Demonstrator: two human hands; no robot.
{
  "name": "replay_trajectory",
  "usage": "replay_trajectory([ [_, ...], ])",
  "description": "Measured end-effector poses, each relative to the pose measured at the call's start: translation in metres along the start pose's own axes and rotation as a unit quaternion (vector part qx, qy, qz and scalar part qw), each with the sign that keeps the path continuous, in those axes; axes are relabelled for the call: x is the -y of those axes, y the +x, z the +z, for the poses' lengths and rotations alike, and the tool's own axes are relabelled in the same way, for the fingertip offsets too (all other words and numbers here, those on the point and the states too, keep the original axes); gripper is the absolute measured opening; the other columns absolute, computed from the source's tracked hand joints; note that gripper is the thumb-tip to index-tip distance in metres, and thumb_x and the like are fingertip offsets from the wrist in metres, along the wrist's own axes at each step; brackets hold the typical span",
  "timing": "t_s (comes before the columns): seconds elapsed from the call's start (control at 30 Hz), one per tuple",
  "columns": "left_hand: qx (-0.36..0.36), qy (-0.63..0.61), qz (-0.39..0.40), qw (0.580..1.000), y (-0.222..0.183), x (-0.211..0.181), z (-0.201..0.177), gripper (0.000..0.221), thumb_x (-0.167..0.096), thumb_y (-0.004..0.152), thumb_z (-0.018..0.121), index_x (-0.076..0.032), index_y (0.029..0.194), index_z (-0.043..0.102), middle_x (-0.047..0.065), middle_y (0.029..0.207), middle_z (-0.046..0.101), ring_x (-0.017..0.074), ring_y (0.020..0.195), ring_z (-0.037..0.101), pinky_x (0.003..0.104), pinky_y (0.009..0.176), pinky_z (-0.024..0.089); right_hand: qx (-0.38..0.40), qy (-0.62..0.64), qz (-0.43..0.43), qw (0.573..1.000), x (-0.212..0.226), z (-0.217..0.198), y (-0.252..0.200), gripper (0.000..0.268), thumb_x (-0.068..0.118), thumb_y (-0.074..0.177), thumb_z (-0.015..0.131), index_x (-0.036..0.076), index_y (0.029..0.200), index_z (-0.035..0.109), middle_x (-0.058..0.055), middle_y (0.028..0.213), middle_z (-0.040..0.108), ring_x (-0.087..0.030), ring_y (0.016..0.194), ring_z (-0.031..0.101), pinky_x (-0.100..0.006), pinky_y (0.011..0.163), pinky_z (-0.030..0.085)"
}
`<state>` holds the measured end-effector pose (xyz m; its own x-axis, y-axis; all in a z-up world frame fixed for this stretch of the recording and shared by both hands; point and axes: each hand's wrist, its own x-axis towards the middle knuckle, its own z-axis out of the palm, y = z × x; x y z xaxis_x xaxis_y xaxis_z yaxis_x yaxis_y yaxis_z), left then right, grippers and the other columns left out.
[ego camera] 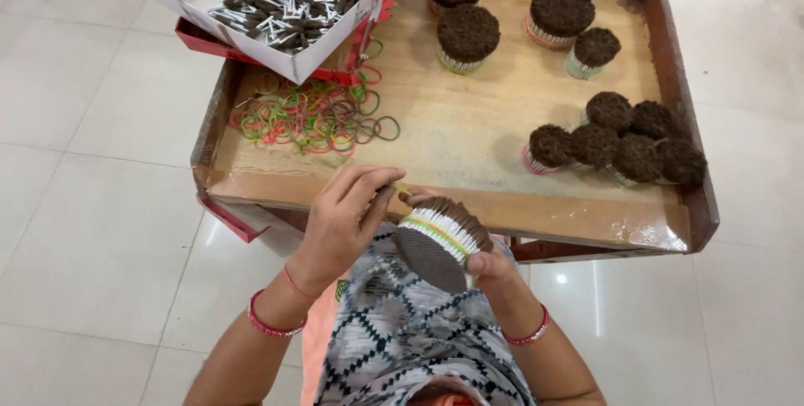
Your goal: The person bundles small bamboo sticks by placing them into a round container, wrapping them with silver foil, and securing the bundle with rubber bands.
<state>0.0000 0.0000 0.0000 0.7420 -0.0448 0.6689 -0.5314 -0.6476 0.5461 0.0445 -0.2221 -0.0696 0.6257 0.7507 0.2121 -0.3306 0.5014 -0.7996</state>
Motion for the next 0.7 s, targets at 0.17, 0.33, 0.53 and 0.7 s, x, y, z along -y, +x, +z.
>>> replay_trajectory([
  [0.17,0.037,-0.158,-0.156,0.974,-0.022,0.028,0.024,0.012,-0.002,0.094,0.06,-0.002,0.106,0.064,0.012,0.101,0.062,0.0261,0.093,0.064,0.038,0.082,0.054,0.03,0.196,-0.016,0.98,-0.023,-0.018,-0.018,0.111,0.064,0.079,0.082,-0.007,0.154,0.041,-0.022,0.148,0.051,-0.042,0.121,0.063,-0.053,0.098,0.06],
  [0.33,-0.009,-0.711,-0.307,0.632,-0.067,0.051,0.062,0.013,-0.006,0.096,0.044,-0.001,0.096,0.056,0.008,0.093,0.059,0.0202,0.096,0.062,0.037,0.092,0.055,-0.019,0.247,-0.029,0.968,-0.039,-0.028,-0.027,0.114,0.07,0.082,0.078,-0.007,0.156,0.038,-0.025,0.142,0.054,-0.045,0.121,0.062,-0.056,0.094,0.059],
  [0.53,-0.033,-0.677,-0.274,0.682,-0.041,0.005,0.052,0.033,-0.001,0.104,0.046,0.006,0.136,0.05,0.015,0.107,0.063,0.0169,0.074,0.064,0.032,0.068,0.056,-0.068,0.249,-0.052,0.965,-0.024,-0.026,-0.03,0.111,0.067,0.086,0.074,-0.006,0.158,0.033,-0.028,0.153,0.05,-0.038,0.132,0.058,-0.052,0.107,0.055],
  [0.7,0.109,-0.24,-0.07,0.962,-0.021,-0.023,0.044,0.076,-0.014,0.09,0.075,-0.003,0.153,0.033,0.022,0.157,0.043,0.0301,0.126,0.066,0.036,0.089,0.066,-0.214,0.032,-0.174,0.961,-0.012,-0.031,-0.036,0.103,0.058,0.091,0.077,0.001,0.162,0.027,-0.019,0.152,0.049,-0.029,0.138,0.054,-0.044,0.116,0.048],
])
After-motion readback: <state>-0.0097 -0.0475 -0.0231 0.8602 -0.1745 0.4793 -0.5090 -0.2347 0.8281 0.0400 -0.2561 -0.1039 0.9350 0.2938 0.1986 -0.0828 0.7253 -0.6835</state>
